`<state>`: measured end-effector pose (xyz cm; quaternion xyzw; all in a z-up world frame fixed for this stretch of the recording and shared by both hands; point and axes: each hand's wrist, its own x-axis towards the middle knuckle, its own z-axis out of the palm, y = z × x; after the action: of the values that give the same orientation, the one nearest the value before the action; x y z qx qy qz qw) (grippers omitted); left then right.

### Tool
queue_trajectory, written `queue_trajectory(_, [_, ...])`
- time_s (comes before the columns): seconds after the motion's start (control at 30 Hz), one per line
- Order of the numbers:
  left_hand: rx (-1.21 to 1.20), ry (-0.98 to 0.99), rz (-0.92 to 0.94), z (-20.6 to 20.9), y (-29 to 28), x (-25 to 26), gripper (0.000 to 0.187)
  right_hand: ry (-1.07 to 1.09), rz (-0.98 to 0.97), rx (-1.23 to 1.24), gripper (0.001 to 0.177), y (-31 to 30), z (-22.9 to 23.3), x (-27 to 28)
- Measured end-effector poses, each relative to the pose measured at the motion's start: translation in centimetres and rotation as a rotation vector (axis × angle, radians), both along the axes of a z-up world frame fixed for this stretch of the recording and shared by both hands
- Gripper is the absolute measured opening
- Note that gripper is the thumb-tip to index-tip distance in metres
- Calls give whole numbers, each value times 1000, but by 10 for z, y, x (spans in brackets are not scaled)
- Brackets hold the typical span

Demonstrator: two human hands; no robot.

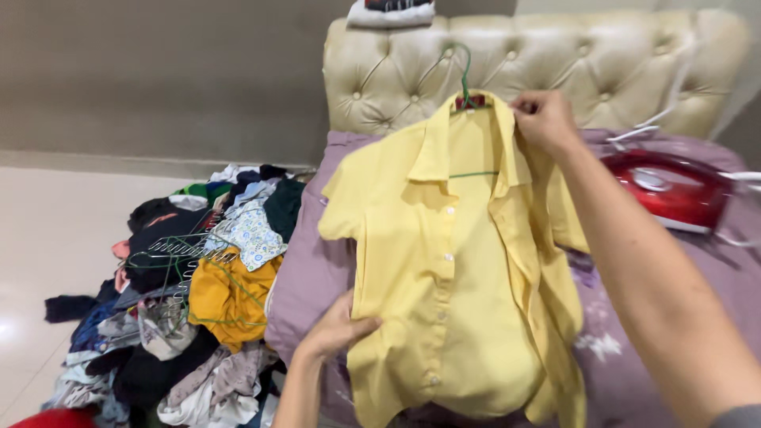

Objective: The person irons a yellow short-sleeved shirt on a bed using a red electric iron. They smooth the fabric, iron the sleeves and body, and then place the shirt on a green hanger. Finally, they button the shirt while it is on the hanger.

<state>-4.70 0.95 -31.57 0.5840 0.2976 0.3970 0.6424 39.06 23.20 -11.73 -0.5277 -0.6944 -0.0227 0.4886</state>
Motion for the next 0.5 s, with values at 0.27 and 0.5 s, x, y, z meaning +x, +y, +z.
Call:
queue_trajectory(0.27, [55, 985, 320, 62, 39, -31, 74, -55, -42, -165, 10, 121, -116, -40])
queue_trajectory(0.5, [401, 670, 492, 102, 120, 53, 28, -284, 23, 54, 7, 63, -92, -57])
